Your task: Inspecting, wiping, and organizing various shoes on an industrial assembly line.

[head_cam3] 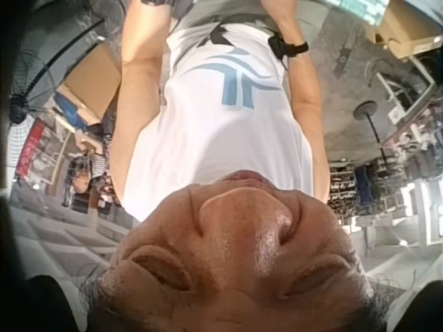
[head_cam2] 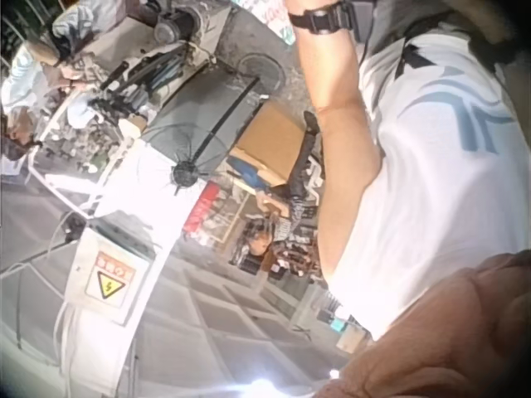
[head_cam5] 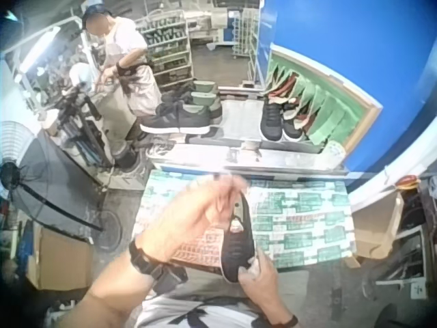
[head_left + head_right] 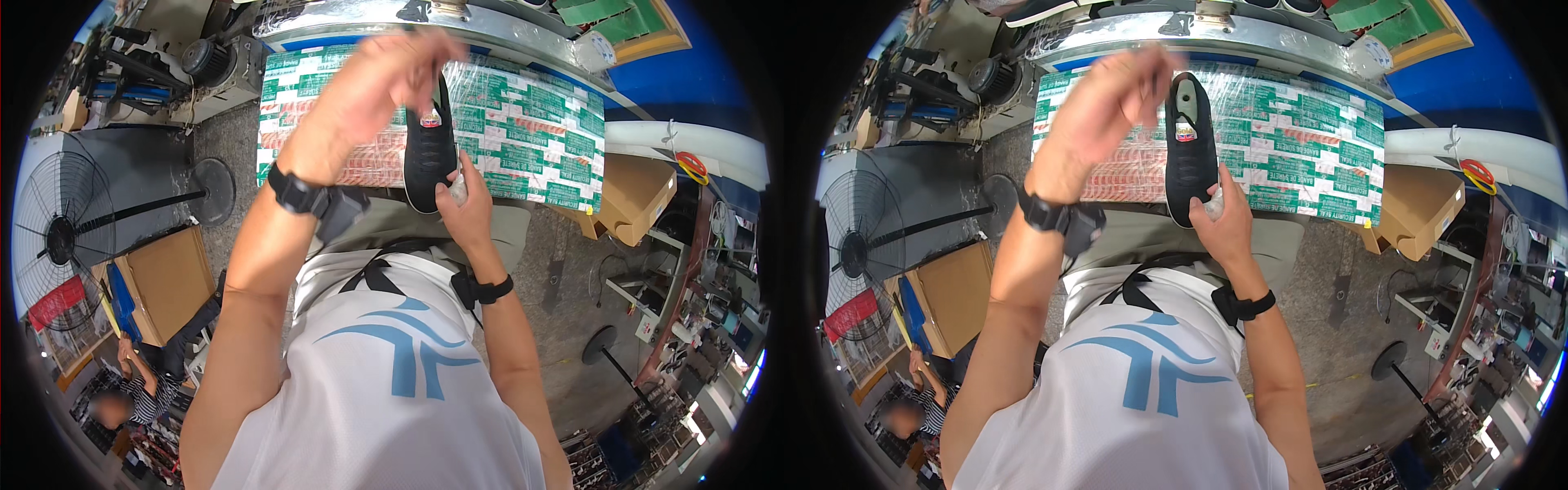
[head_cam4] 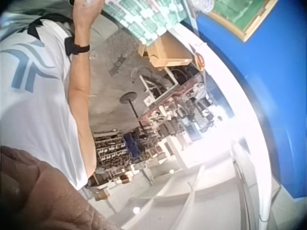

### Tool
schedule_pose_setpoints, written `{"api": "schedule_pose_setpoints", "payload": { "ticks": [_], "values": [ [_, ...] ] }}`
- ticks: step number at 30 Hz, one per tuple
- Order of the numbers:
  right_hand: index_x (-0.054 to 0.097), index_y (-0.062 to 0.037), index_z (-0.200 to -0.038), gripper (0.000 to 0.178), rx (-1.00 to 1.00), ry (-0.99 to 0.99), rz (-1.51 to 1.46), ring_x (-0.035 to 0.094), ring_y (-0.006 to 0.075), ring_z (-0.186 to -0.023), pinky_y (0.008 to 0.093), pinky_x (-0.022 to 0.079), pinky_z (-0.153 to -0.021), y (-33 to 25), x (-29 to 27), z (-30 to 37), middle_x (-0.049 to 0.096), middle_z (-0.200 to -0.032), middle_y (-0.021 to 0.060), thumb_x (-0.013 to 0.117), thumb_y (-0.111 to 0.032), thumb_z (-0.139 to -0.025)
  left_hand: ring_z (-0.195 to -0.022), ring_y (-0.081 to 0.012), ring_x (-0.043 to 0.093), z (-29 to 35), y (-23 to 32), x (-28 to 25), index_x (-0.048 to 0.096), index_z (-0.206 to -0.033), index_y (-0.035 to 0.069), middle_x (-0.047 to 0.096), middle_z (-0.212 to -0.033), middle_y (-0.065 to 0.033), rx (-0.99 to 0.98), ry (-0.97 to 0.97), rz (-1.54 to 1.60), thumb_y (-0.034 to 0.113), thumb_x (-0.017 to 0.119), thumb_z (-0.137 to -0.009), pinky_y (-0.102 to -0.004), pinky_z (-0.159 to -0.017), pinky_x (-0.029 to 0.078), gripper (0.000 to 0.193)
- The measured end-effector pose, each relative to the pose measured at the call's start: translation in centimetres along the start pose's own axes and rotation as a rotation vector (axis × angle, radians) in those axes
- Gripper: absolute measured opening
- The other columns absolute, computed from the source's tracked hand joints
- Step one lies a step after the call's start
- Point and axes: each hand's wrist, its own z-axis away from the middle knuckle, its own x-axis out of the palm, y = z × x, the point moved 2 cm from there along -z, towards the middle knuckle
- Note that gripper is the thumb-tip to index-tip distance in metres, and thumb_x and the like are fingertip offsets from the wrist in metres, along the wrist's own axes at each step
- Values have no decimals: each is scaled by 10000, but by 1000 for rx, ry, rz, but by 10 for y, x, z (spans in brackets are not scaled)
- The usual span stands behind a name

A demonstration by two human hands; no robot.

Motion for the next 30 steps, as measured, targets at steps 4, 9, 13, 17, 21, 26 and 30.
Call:
{"api": "schedule_pose_setpoints", "payload": {
  "ticks": [4, 9, 13, 17, 21, 26, 30],
  "values": [
    [494, 64, -1598, 907, -189, -81, 25, 683, 333, -1013, 414, 556, -919, -23, -11, 1, 682, -1126, 164, 861, -240, -827, -1438, -290, 596, -23, -15, -46, 503, -1629, 51, 653, -1507, -158, 344, 134, 354, 383, 562, -1159, -446, -1190, 505, 578],
    [488, 44, -1601, 960, -488, -122, 293, 673, 340, -947, 440, 558, -839, -44, -12, -29, 662, -1068, 151, 882, -248, -775, -1336, -275, 658, -24, -94, -66, 577, -1578, 28, 630, -1533, -173, -321, 298, -568, 212, 738, -1060, -423, -1162, 511, 572],
    [514, 46, -1575, 947, -547, -228, 456, 653, 340, -891, 466, 549, -791, -49, -15, -40, 629, -997, 136, 892, -271, -767, -1247, -228, 704, -20, -117, -73, 624, -1533, 22, 725, -1396, -155, -225, 405, -653, 150, 747, -1049, -371, -1032, 579, 516],
    [573, 14, -1541, 872, -427, -249, 322, 663, 337, -927, 459, 556, -822, -54, -28, -38, 643, -1030, 143, 886, -276, -780, -1072, -189, 739, 2, -112, -77, 714, -1375, -18, 782, -1234, -126, -162, 521, -455, 141, 757, -1046, -326, -877, 597, 368],
    [658, -102, -1496, 723, -225, -61, 54, 679, 332, -972, 445, 565, -870, -57, -32, -59, 662, -1067, 143, 857, -258, -819, -831, -96, 645, 33, -108, -55, 767, -1052, -6, 724, -894, -15, -100, 758, -626, 185, 816, -1024, -277, -754, 538, 199],
    [813, -130, -1206, 438, -369, 86, 390, 670, 351, -958, 482, 549, -837, -53, -10, -103, 641, -1035, 139, 877, -282, -800, -733, -50, 615, 33, -124, -9, 763, -1030, 26, 705, -868, -10, -69, 653, -716, 155, 833, -1011, -243, -621, 511, 148],
    [837, -136, -1010, 284, -461, 161, 340, 673, 351, -972, 468, 551, -833, -43, -3, -117, 624, -1036, 129, 893, -295, -782, -708, -65, 656, 25, -133, -7, 741, -1056, 36, 693, -893, -6, -81, 639, -364, 137, 792, -1027, -244, -574, 572, 117]
  ]
}}
